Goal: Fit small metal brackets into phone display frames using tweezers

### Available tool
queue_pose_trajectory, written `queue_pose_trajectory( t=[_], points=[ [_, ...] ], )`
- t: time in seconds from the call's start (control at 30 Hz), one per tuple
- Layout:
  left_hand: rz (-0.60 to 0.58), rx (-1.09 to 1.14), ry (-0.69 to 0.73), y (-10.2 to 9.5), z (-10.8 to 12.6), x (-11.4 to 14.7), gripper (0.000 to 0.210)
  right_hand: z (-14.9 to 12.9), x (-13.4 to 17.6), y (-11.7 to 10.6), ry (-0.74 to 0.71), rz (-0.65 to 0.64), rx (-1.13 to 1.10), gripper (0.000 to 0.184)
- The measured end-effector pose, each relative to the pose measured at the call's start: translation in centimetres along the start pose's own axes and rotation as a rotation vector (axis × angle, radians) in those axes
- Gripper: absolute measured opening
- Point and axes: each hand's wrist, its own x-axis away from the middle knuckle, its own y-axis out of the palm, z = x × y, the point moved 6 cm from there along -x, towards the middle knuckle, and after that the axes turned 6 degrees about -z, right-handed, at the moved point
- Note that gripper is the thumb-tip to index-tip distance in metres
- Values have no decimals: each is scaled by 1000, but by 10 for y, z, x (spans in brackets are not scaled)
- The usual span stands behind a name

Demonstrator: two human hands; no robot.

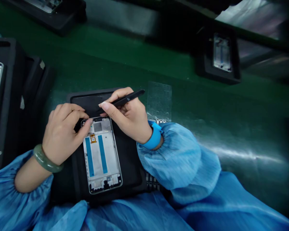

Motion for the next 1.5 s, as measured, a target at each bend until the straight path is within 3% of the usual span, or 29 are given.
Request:
queue_pose_trajectory(
  t=[0.13,0.33,0.93,1.2,1.5],
  points=[
    [-69,11,15,2,-2,4,28,-3,-2,6,-18,-98,8,19],
    [-60,17,-9,4,-1,7,28,-6,-4,12,-45,-191,69,17],
    [-54,3,-11,4,0,6,26,-6,-3,10,-22,-113,163,16],
    [-67,24,-10,4,-1,6,25,7,-4,1,50,-15,-115,23],
    [42,67,6,-1,0,1,7,10,-4,2,85,3,-157,26]
  ],
)
